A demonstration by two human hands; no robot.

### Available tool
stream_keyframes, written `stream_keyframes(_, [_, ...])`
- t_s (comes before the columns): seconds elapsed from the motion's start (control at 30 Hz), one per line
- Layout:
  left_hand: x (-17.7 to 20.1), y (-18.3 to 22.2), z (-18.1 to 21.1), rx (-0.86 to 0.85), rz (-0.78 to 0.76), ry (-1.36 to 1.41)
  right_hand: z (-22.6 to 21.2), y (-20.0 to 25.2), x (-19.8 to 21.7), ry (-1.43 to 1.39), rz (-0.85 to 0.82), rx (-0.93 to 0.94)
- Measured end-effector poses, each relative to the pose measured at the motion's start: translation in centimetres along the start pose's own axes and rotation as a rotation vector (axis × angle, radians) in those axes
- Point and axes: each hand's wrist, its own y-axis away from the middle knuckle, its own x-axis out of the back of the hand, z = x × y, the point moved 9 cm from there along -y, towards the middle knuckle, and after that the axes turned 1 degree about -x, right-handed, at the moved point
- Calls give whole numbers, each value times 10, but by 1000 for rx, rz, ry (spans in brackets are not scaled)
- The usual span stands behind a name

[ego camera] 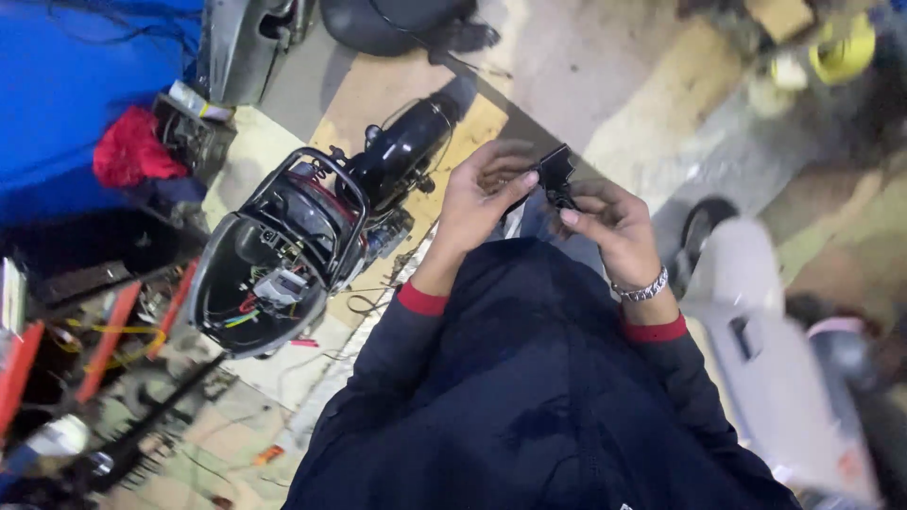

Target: The person is working on the electrical wiring and chassis components of a motorcycle, stripping wires and making connections.

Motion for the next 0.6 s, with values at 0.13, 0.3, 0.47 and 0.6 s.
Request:
stream_keyframes(0.13, [9,-61,-25,79,102,-134,-7,-92,9,131,-193,-116])
stream_keyframes(0.3, [12,-89,2,-48,412,-371,-18,-190,1,352,-551,-263])
stream_keyframes(0.47, [11,-71,14,51,753,-349,-33,-239,-47,598,-996,-343])
stream_keyframes(0.6, [22,-27,20,124,1002,-265,-11,-227,-106,796,-1355,-442])
